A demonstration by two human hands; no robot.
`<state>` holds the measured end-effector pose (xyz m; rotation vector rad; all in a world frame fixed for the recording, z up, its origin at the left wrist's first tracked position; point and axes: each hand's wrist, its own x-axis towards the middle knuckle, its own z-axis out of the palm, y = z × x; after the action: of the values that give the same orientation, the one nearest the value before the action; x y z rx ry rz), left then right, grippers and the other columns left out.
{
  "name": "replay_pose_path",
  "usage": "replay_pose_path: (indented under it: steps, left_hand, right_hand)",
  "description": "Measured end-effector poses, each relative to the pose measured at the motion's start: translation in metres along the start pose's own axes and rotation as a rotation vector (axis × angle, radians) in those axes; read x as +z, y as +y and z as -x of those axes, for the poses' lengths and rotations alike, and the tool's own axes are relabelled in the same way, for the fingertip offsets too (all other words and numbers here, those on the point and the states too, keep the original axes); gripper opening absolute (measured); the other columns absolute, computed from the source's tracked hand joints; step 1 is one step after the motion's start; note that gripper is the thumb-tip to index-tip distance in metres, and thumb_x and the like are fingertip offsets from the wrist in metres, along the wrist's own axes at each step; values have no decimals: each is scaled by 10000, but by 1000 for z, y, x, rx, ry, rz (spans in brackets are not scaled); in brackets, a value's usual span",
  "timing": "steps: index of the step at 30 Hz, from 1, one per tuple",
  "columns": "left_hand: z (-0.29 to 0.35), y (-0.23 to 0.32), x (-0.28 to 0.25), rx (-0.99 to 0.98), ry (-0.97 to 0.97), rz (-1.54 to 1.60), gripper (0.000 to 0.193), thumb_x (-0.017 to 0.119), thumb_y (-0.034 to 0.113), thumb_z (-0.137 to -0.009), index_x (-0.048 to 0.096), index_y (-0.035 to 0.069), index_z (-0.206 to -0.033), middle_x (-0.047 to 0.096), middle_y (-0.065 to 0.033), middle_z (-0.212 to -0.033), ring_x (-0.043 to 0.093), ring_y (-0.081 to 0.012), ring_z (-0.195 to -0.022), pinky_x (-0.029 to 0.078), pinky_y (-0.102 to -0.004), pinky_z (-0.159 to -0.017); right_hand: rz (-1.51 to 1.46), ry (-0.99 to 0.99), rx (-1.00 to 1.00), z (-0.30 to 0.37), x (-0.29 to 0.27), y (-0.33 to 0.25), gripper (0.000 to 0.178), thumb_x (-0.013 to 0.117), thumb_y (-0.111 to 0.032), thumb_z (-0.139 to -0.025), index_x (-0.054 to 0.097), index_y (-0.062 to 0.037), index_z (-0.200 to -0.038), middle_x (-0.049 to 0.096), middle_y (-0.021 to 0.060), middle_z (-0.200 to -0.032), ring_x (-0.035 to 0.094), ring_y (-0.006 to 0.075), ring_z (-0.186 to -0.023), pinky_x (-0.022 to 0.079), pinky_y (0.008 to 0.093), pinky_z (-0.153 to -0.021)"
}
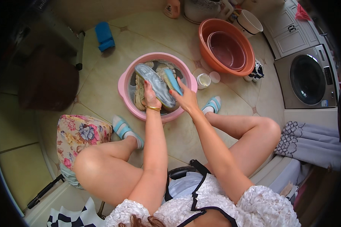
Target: The person rinses a pink cloth under running water, then sits on the floor and scrubs a pair of sneakers in a pink basin using a brush. The person repeatedly scrubs the soles and uppers of the shoes.
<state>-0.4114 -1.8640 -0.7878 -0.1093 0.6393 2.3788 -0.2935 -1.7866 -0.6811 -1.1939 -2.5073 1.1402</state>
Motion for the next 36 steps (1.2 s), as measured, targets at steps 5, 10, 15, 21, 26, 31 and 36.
replay_pose_path:
  steps: [5,10,15,21,26,31,36]
  left_hand:
    - [19,22,33,37,-112,89,440,468,333,-979,429,82,-1338,526,-147,-1285,497,-373,-1208,380,-520,-1037]
    - [31,51,39,-137,-265,584,754,578,534,-854,353,83,-1415,357,-161,-1462,274,-393,-1369,202,-574,-1127]
    - [53,80,47,-244,-300,250,923,565,652,-795,258,110,-1475,237,-184,-1522,176,-465,-1392,69,-779,-1028]
    - [58,81,50,-695,-407,221,774,459,466,-934,211,-52,-1452,242,-299,-1479,245,-531,-1340,235,-704,-1044]
    - [44,42,47,-812,-242,337,632,459,269,-943,236,-64,-1431,291,-301,-1447,258,-570,-1311,285,-688,-1038]
    - [33,10,16,-801,-124,348,578,437,106,-876,290,-58,-1411,386,-263,-1408,359,-480,-1305,333,-595,-1072]
    - [41,-2,-4,-687,-163,271,553,451,58,-848,351,-40,-1383,500,-243,-1317,514,-451,-1182,384,-587,-1036]
  right_hand:
    - [-989,-288,553,18,8,13,312,715,-2,-786,522,-75,-1020,506,4,-693,306,36,-434,189,196,-372]
    - [-887,-340,420,-22,3,37,350,649,36,-796,556,-82,-1112,509,-13,-689,374,65,-458,253,235,-372]
    - [-725,-588,326,-89,-33,53,519,499,119,-779,546,-145,-1224,503,-14,-717,361,65,-491,245,222,-398]
    - [-400,-760,183,-122,-38,42,616,458,96,-785,525,-183,-1330,481,1,-727,367,96,-509,303,240,-430]
    - [-220,-503,-118,-119,-8,47,600,611,-53,-794,501,-177,-1371,606,103,-839,588,229,-763,469,341,-626]
    - [40,-45,-183,-86,-5,40,556,652,-250,-842,494,-175,-1370,601,232,-1078,591,372,-1033,458,405,-895]
    - [142,113,29,-46,2,3,463,588,-332,-899,519,-237,-1348,522,208,-1140,587,368,-1015,476,449,-855]
